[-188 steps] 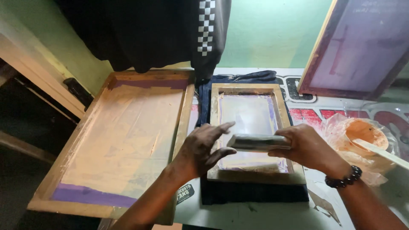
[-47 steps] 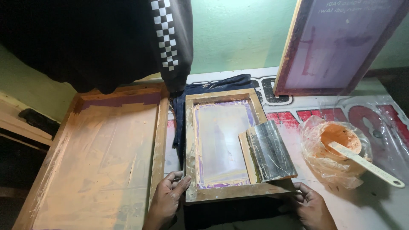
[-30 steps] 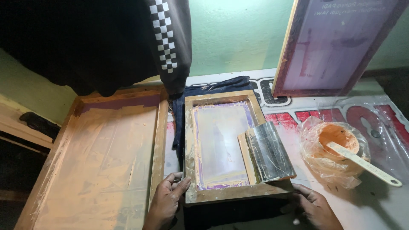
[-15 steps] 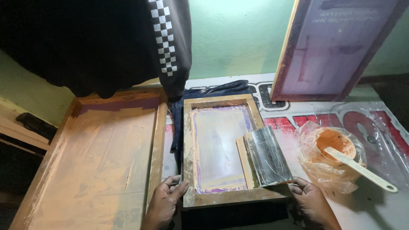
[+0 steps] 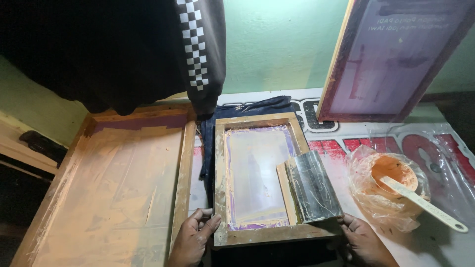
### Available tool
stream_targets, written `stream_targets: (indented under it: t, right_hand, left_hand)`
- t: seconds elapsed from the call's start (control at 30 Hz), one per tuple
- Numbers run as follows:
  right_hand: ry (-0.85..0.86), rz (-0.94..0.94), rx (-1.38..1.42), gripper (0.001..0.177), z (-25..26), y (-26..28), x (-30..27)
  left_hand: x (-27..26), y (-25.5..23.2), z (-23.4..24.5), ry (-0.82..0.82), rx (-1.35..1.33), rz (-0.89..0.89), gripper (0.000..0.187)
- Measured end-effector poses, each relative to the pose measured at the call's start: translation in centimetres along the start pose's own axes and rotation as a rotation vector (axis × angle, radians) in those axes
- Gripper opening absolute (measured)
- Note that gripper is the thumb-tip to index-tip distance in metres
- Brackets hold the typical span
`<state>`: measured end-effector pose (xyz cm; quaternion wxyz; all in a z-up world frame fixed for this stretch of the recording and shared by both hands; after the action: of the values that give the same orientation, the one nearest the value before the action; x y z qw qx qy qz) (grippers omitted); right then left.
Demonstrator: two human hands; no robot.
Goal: The person uses a squeegee to spread white ink across a screen printing frame placed over a dark garment. They repeatedly pull the squeegee from top to bottom to ensure even coverage of the ink on the mesh. The person then lifts the frame to reveal the printed design on the garment underneath.
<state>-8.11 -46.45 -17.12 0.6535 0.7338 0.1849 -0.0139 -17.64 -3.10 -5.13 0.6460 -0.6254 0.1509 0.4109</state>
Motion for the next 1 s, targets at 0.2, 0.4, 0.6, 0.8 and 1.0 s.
stream_targets:
  t: [0.2, 0.4, 0.6, 0.8, 1.0]
  right_hand:
    - [0.038, -0.011, 0.185, 0.038, -0.9, 0.9, -0.3]
    - [-0.33, -0.14, 0.162, 0.044, -0.2, 2.4, -1.2]
    - [-0.088, -0.059, -0.077, 0.029, -2.3, 5.4, -2.7]
    - [-0.108, -0.047, -0.065, 0.041, -1.3, 0.6, -2.3]
    - [-0.459, 0.075, -0.219, 0.028, -3.5, 1.7, -4.3]
  left_hand:
    - [-1.2, -0.9, -0.2, -0.013, 0.105, 0.003, 0.028]
    - [0.4, 0.7, -0.3, 0.015, -0.017, -0.06, 0.03]
    - [-3.1, -0.4, -0.7, -0.116, 0.17, 0.13, 0.049]
    - [-3.1, 1.2, -0.4, -0.322, 0.42, 0.026, 0.056]
    - [-3.6, 2.0, -1.2, -0.394, 0.484, -0.12, 0.059]
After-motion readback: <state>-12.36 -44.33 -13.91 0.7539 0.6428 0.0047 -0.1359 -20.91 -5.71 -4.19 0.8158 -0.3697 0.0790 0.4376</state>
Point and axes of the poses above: each hand's wrist, its own x-axis towards the middle knuckle, its own z-axis out of the back of the hand, y = z × x, the point moved 6 cm from there along x, towards the middle knuckle, and after that the axes turned 15 degrees about z, right-handed, at the moved point
